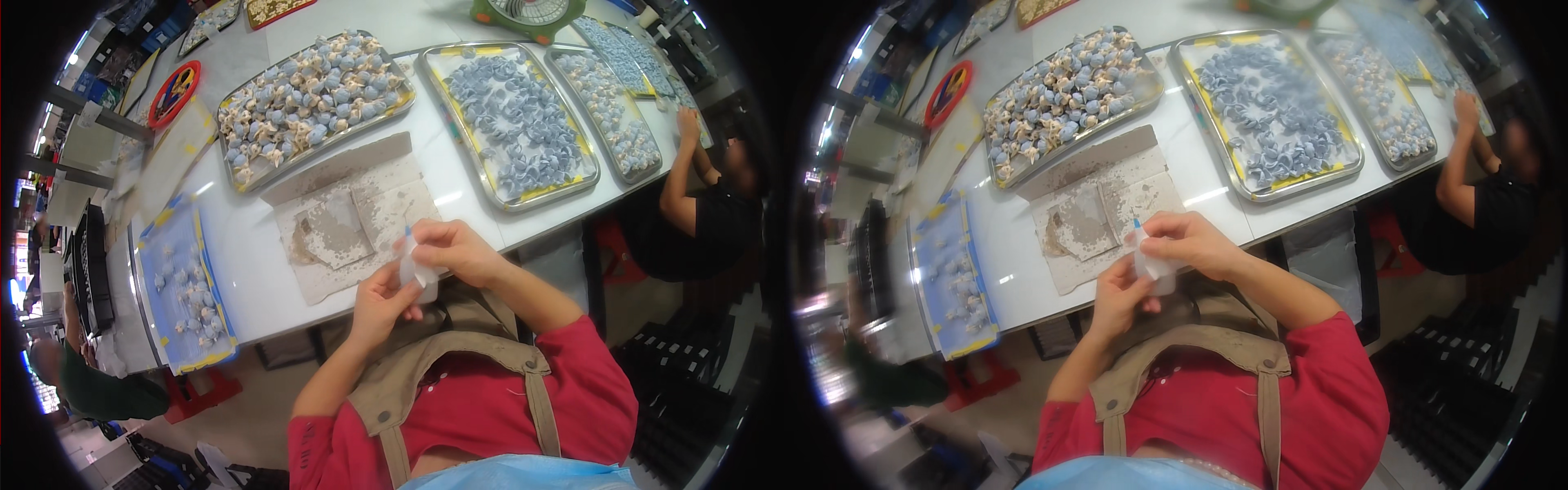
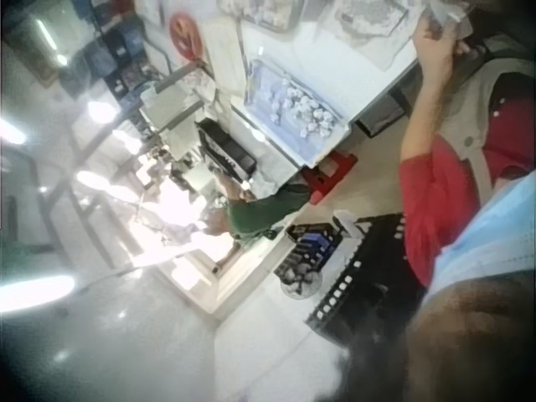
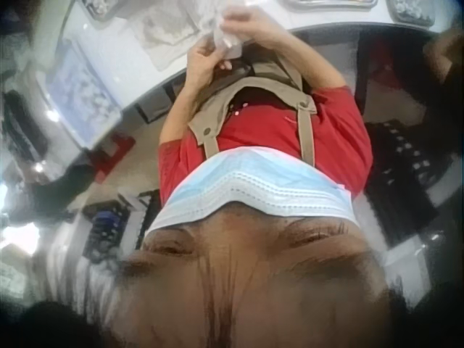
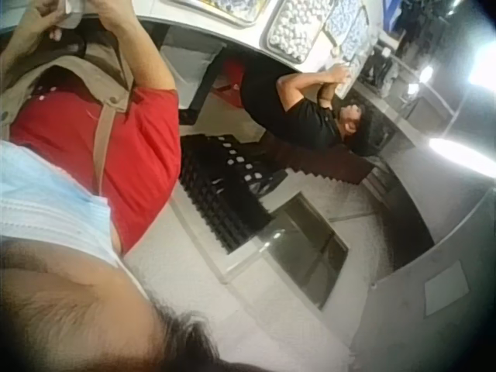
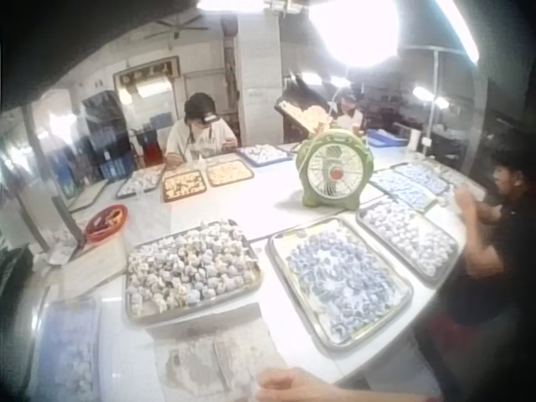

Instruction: The person repeatedly picks small white and blue decorative items from a tray, applies a liquid from a small bottle to each item, and places the treated items into a blue plastic container. The process is repetitive and performed one item at a time.

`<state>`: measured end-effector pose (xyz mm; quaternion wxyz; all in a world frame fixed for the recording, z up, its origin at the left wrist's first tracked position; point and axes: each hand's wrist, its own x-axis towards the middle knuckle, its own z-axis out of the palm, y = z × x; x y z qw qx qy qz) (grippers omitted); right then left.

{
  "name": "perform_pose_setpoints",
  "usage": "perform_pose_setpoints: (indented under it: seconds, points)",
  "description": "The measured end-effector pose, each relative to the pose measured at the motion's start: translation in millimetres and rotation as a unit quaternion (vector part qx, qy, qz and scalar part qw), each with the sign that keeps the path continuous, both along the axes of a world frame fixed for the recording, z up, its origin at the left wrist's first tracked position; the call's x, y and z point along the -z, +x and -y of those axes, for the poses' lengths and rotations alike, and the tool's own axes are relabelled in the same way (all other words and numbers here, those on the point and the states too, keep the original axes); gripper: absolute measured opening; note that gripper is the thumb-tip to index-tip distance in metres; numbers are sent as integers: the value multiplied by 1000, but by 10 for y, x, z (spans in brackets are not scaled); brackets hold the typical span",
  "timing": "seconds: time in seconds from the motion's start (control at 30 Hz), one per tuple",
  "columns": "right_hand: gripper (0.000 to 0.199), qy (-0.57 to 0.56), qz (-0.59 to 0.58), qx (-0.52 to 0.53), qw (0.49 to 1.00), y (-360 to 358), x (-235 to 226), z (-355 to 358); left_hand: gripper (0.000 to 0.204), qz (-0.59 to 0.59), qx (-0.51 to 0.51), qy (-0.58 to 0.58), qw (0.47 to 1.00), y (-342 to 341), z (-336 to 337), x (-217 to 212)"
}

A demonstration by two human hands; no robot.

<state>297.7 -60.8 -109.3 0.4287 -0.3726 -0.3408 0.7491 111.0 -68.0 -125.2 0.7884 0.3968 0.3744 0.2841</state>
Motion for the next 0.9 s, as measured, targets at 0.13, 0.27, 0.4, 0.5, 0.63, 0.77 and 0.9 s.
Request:
perform_pose_setpoints:
  seconds: [0.13, 0.27, 0.4, 0.5, 0.63, 0.77, 0.9]
  points:
    - [19, 39, -44, -18, 998, 20, 100, -18, 30, 43, 47, -18, 998, -18, -20, -46]
    - [19, 64, -42, -3, 997, -58, 63, -5, 25, 64, 80, -9, 995, -74, -5, -17]
    - [16, 67, -63, -35, 995, -37, 71, 13, 28, 61, 127, 13, 990, -52, 0, -13]
    - [14, 138, 184, -22, 973, 37, -27, -58, 33, -1, 130, 16, 991, 27, 13, -111]
    - [17, 215, 334, 221, 891, 224, -250, -544, 35, 1, 71, 27, 997, -9, 26, -14]
    - [12, 294, 437, 347, 776, 576, -144, -1182, 31, -4, 61, 51, 997, 41, 43, -51]
    - [13, 434, 668, 294, 529, 1016, 368, -1571, 29, 1, 51, 62, 997, 83, 64, -58]
